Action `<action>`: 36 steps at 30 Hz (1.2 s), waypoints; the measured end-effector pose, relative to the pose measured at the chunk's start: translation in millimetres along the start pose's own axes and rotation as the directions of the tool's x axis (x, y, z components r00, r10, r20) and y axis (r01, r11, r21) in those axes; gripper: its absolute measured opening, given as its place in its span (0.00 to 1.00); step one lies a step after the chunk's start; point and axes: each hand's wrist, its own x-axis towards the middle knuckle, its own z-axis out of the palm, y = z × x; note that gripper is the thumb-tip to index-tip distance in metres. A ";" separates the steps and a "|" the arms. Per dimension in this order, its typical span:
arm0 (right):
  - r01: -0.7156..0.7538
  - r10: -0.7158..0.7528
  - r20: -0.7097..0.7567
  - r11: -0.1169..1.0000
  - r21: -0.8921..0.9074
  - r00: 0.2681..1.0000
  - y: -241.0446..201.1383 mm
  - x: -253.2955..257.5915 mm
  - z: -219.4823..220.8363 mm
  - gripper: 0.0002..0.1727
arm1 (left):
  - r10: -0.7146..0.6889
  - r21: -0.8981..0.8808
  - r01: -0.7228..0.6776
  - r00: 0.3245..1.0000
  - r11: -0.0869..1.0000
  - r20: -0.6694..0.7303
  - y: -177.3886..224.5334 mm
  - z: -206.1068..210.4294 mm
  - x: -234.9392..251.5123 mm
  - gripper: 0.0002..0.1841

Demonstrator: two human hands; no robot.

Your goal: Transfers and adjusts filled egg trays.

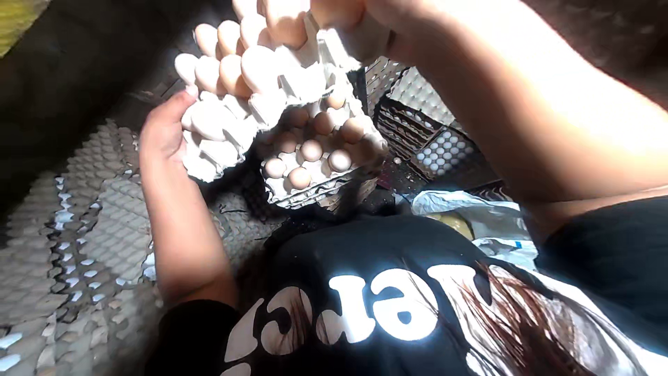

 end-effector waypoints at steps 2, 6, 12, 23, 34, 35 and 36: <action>-0.042 0.047 0.044 0.993 -0.107 0.998 6.2 -9.2 -5.5 0.16 | 0.023 0.015 -0.023 1.000 1.000 -0.006 -17.7 3.2 -2.6 0.13; -0.233 0.234 -0.024 0.942 -0.243 0.972 56.9 -42.8 -14.6 0.54 | 0.016 -0.049 -0.019 0.997 0.999 -0.073 -56.6 26.6 -16.8 0.21; -0.229 0.219 -0.066 0.942 -0.246 0.973 135.9 -77.8 -26.7 0.57 | -0.056 -0.097 0.047 0.994 0.994 -0.093 -101.8 50.9 -29.3 0.31; -0.152 0.137 -0.067 0.831 -0.536 0.988 161.5 -89.9 -28.4 0.53 | -0.085 0.306 0.101 0.994 0.947 -0.064 -125.7 40.5 -39.4 0.38; -0.067 0.011 -0.084 0.702 -0.709 0.996 126.8 -92.0 -28.0 0.33 | 0.127 0.740 -0.408 0.904 0.535 0.407 -94.1 16.7 -44.6 0.30; -0.085 0.007 -0.125 0.775 -0.626 0.992 126.1 -95.1 -31.2 0.33 | 0.157 0.726 -0.426 0.899 0.540 0.410 -98.1 16.4 -40.0 0.27; -0.094 0.004 -0.176 0.860 -0.502 0.984 126.6 -99.3 -35.3 0.31 | 0.184 0.713 -0.433 0.897 0.552 0.402 -102.3 15.5 -36.8 0.25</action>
